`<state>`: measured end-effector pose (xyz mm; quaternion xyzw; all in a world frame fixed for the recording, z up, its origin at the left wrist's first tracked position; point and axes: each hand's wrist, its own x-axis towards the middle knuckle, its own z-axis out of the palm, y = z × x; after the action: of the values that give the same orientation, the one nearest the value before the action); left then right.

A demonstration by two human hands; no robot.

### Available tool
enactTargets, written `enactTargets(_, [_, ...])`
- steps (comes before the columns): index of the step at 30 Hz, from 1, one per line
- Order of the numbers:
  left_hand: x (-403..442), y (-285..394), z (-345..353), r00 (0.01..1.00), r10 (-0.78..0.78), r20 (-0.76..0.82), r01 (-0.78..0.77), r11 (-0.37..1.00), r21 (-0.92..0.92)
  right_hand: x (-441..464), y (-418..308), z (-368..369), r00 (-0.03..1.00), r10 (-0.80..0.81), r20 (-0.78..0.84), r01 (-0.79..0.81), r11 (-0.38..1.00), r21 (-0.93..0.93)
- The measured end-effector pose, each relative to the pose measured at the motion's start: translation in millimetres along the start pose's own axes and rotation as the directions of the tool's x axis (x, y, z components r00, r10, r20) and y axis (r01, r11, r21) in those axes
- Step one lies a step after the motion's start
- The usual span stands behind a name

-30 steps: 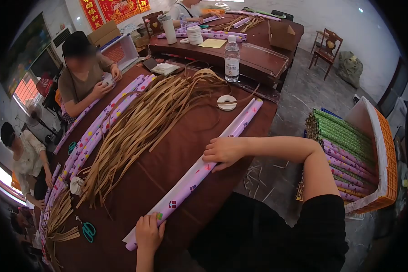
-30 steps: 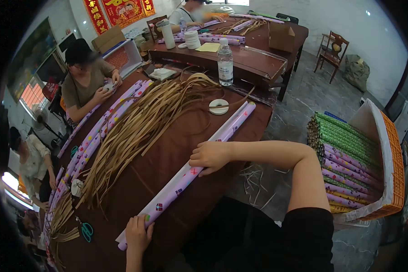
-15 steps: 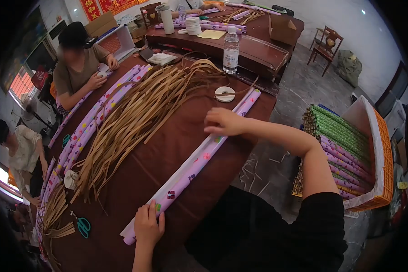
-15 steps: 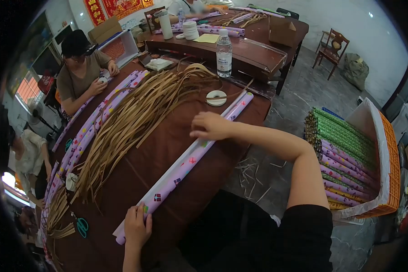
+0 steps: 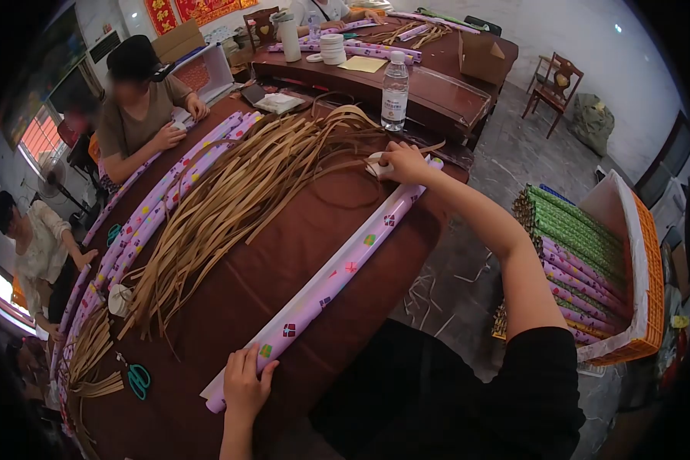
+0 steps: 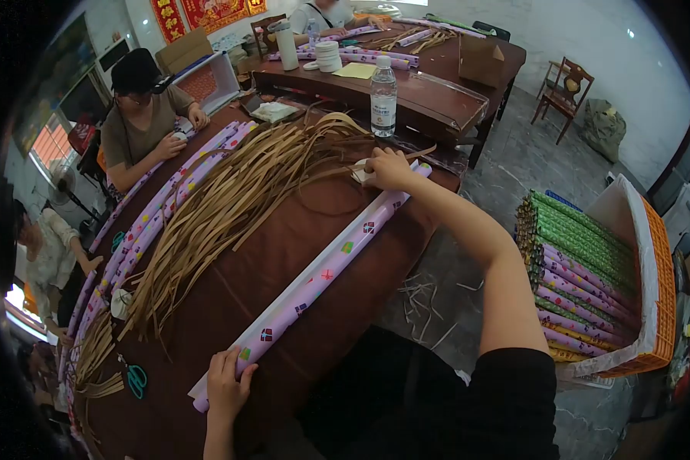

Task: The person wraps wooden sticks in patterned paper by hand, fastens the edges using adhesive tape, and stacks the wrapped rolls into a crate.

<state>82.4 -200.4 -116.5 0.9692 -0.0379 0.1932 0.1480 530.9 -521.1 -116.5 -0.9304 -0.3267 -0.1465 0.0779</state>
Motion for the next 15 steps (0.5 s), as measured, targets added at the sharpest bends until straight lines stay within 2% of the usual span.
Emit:
enactTargets(2, [3,-2,-3,1.0,-0.02,0.022,0.021,0.999,-0.039,8,-2,-13,0.997,-0.021,0.068,0.023,0.999,-0.026])
enactTargets(3, [4,-2,-3,0.998,-0.04,0.048,0.043,0.996,-0.078,16,-4,-19,0.999,-0.003,0.038,0.002,1.0,0.017])
enactTargets(5, [5,-1,-4,0.998,-0.04,0.045,0.044,0.996,-0.079,41,-4,-24,0.99,0.113,0.088,-0.129,0.969,0.211])
enactTargets(6, [5,-1,-5,0.998,-0.039,0.049,0.043,0.996,-0.079,57,-2,-25,0.962,0.161,0.22,-0.253,0.829,0.499])
enactTargets(8, [4,1,-3,0.999,-0.035,0.035,0.037,0.998,-0.051,73,-14,-42,0.923,0.17,0.345,-0.375,0.605,0.702])
enactTargets(9, [3,2,-3,0.999,-0.031,0.026,0.032,0.999,-0.024,86,-15,-47,0.867,0.182,0.463,-0.483,0.531,0.696])
enactTargets(11, [2,2,-1,1.0,-0.017,0.016,0.017,1.0,-0.002,99,-33,-52,0.899,0.249,0.361,-0.43,0.338,0.837])
enactTargets(12, [2,2,0,1.0,-0.003,0.006,0.003,1.0,0.013,116,-31,-42,0.937,0.214,0.275,-0.335,0.334,0.881])
enactTargets(14, [1,3,0,1.0,-0.008,0.01,0.008,1.0,0.024,126,-45,-72,0.859,0.355,0.368,-0.512,0.589,0.626])
enactTargets(15, [1,3,-1,1.0,-0.008,0.016,0.007,0.999,0.033,129,-48,-76,0.866,0.358,0.349,-0.499,0.581,0.643])
